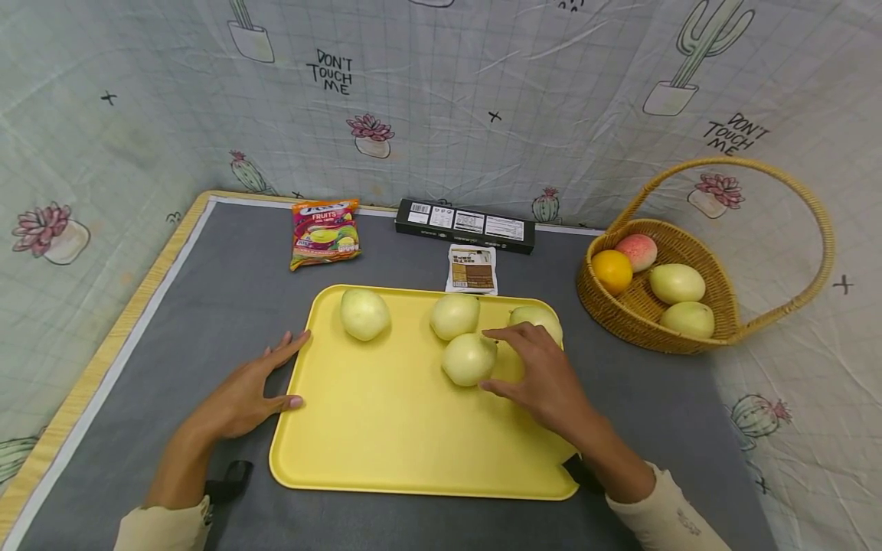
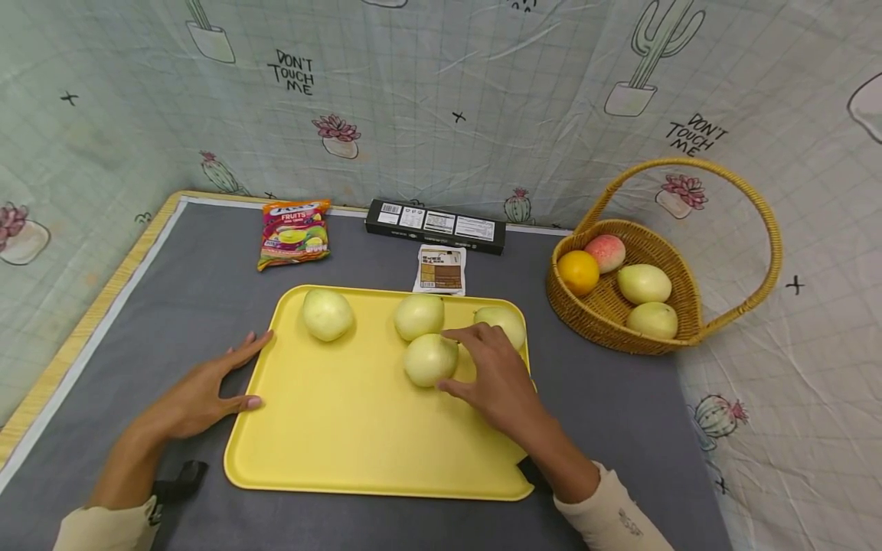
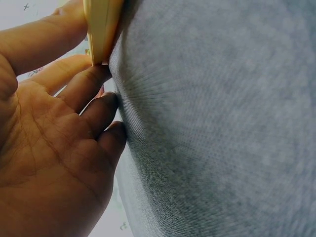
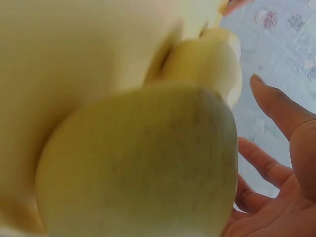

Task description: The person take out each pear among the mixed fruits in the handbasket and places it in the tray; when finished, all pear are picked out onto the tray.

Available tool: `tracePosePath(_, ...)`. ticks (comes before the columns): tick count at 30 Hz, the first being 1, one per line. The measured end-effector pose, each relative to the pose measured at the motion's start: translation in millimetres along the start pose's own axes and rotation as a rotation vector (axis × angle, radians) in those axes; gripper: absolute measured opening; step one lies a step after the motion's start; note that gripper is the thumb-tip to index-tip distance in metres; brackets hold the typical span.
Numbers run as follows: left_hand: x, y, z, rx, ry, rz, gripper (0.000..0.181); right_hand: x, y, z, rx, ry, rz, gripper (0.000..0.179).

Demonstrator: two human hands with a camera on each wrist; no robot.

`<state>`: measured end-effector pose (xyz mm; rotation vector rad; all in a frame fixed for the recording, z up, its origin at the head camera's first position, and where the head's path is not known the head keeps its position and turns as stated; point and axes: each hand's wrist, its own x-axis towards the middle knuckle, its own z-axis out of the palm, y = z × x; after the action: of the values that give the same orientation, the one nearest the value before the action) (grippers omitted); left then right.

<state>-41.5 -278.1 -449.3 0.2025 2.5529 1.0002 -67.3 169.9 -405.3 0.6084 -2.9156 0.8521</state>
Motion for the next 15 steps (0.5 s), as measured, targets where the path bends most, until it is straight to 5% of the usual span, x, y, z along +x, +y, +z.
tracePosePath(15, 0.1, -1.0, -0.1, -0.013, -0.001, 0.001, 0.108, 2.3, 35.0, -42.8, 0.066, 0.178, 0.071, 0.067)
